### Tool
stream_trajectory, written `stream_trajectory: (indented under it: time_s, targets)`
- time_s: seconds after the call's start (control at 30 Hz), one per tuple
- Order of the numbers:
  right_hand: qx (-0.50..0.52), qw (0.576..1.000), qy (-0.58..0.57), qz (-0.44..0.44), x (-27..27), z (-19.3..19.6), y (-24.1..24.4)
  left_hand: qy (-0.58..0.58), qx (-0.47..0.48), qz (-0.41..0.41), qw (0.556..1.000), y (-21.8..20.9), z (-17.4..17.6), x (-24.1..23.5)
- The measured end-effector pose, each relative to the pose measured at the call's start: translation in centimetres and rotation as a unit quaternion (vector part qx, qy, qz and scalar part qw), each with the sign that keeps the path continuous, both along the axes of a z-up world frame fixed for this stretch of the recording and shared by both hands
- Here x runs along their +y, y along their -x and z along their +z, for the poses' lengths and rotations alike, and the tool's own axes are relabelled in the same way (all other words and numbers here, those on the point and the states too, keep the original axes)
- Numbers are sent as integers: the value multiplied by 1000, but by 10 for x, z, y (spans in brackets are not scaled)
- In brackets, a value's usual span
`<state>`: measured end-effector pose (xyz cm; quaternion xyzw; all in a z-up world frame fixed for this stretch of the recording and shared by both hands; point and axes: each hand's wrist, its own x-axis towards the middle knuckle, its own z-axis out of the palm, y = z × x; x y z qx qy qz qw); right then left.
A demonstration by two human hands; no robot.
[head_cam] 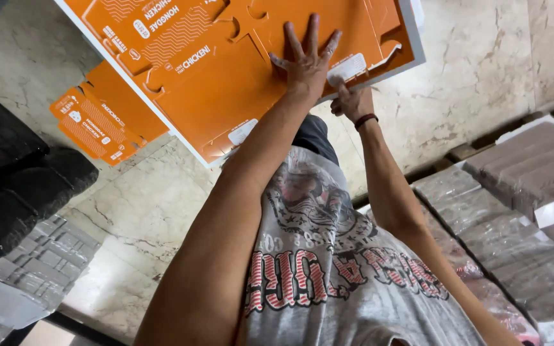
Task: Manually removing waste material from die-cut cardboard sheets to prepare them for assembly into boxes.
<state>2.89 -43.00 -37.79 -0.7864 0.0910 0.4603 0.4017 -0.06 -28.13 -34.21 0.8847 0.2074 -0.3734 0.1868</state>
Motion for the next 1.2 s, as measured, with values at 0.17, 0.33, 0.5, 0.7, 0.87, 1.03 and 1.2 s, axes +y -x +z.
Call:
stream_trajectory:
  time_s: [0.17, 0.33, 0.5, 0.7, 0.87, 1.03, 1.2]
  targets:
    - [-205, 937, -90, 267, -9, 10, 19, -41, 33, -23, 998, -6, 9, 4]
    - [0, 998, -66, 10, 7, 20, -11, -10, -6, 16, 1000, -9, 17, 17]
    - [219, 969, -70, 88, 5, -23, 22, -26, 23, -46, 998, 1, 7, 12]
    - [95, 971, -176, -129, 22, 4, 66, -42, 22, -66, 997, 3, 1, 10]
    - [83, 975, -189, -81, 26, 32, 52, -17, 35, -67, 997, -6, 15, 17]
    - [-140, 981, -47, 127, 17, 3, 36, -17, -95, -27, 995, -3, 10, 17]
    - [-123, 992, -36, 9, -63, -105, -19, 64, -66, 46, 995, 10, -14, 9]
